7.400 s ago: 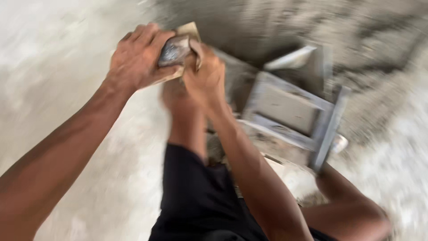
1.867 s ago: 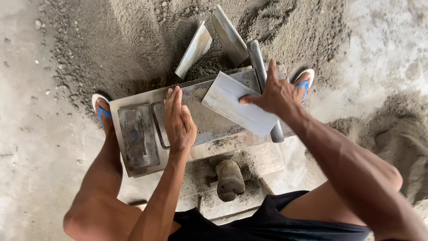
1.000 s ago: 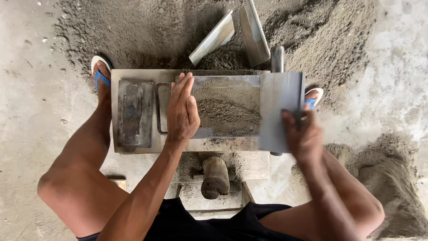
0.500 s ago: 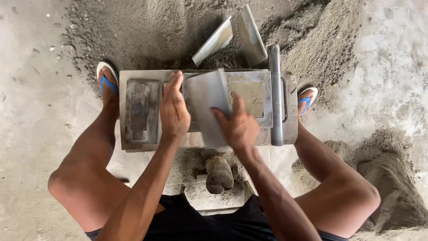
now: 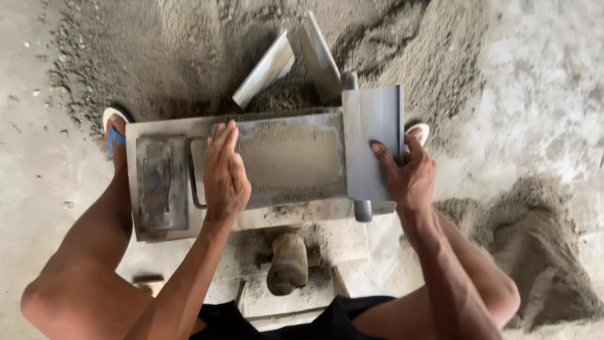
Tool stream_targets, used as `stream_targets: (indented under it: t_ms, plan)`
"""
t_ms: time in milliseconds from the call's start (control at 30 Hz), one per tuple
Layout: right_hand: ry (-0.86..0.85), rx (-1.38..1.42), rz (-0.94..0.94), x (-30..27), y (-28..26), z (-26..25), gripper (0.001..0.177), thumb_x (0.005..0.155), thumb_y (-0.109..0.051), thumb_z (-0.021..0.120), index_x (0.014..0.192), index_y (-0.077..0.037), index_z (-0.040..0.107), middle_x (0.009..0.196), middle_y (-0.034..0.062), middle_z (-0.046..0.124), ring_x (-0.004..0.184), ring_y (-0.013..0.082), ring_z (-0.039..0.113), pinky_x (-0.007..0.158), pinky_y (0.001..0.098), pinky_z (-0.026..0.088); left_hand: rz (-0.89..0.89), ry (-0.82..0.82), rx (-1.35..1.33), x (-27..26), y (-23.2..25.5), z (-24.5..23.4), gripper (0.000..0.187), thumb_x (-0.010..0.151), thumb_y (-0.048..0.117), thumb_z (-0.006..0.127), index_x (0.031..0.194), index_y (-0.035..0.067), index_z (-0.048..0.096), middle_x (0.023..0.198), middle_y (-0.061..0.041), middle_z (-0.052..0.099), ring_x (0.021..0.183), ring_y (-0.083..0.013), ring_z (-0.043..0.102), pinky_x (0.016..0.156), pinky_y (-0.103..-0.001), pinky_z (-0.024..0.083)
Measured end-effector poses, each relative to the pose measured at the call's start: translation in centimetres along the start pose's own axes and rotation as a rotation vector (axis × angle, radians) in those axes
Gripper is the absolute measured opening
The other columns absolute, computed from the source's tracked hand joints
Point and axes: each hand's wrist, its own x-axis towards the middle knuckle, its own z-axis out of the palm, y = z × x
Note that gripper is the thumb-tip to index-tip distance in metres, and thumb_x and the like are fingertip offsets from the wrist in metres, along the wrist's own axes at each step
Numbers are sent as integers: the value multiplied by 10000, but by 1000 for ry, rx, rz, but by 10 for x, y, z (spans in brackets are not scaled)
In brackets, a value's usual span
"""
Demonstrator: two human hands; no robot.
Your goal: The person scoops concrete into a metal mold, levels the surface with a trowel, and compacts the mixture. They then flip the mold to release the formed brick and place it on a stack of similar bricks before repeating the process.
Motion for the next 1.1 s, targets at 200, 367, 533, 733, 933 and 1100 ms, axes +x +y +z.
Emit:
stream_targets:
  t_ms: [200, 367, 533, 733, 933, 1100]
  plan:
    - [18, -463, -241, 30, -10, 0, 534, 719, -627, 693, 1080, -236, 665, 598, 141, 637, 654, 344, 661, 589, 435, 534, -51, -37, -18, 0, 5, -6, 479, 1007, 248, 161, 1352, 28, 410, 1407, -149, 388, 1314, -347, 335, 1106, -490, 181]
    - [-165, -276, -748, 41, -59, 13, 438, 705, -427, 768, 1059, -176, 702, 618, 133, 662, 580, 313, 670, 555, 378, 546, -27, -58, 40, -7, 0, -5, 484, 996, 256, 188, 1334, 5, 427, 1405, -149, 401, 1325, -313, 340, 1121, -450, 157]
    - [-10, -431, -276, -19, 6, 7, 500, 830, -540, 681, 1104, -135, 578, 625, 166, 632, 634, 344, 657, 556, 438, 526, -35, -48, 86, -12, -6, -5, 446, 976, 203, 255, 1338, 13, 434, 1414, -140, 398, 1332, -293, 349, 1127, -443, 150]
    - [8, -291, -102, -59, -42, 42, 404, 862, -449, 612, 1067, -111, 524, 826, 204, 653, 764, 426, 650, 647, 537, 521, -30, -5, 43, -25, 1, -6, 421, 986, 154, 263, 1361, 15, 394, 1427, -154, 359, 1324, -325, 338, 1121, -482, 183]
    - [-203, -187, -172, -35, -6, 1, 357, 813, -212, 607, 1137, -62, 583, 853, 185, 665, 764, 367, 649, 606, 467, 499, -58, 16, 160, -32, 8, -3, 427, 987, 195, 310, 1358, -2, 388, 1429, -163, 349, 1326, -303, 344, 1132, -429, 204]
    - [-458, 64, 42, -73, -85, 59, 367, 756, -182, 700, 1104, -80, 647, 833, 154, 697, 686, 258, 689, 555, 362, 568, -5, 31, 279, -26, 3, -1, 440, 952, 218, 360, 1331, 4, 425, 1423, -149, 374, 1330, -258, 358, 1130, -374, 202]
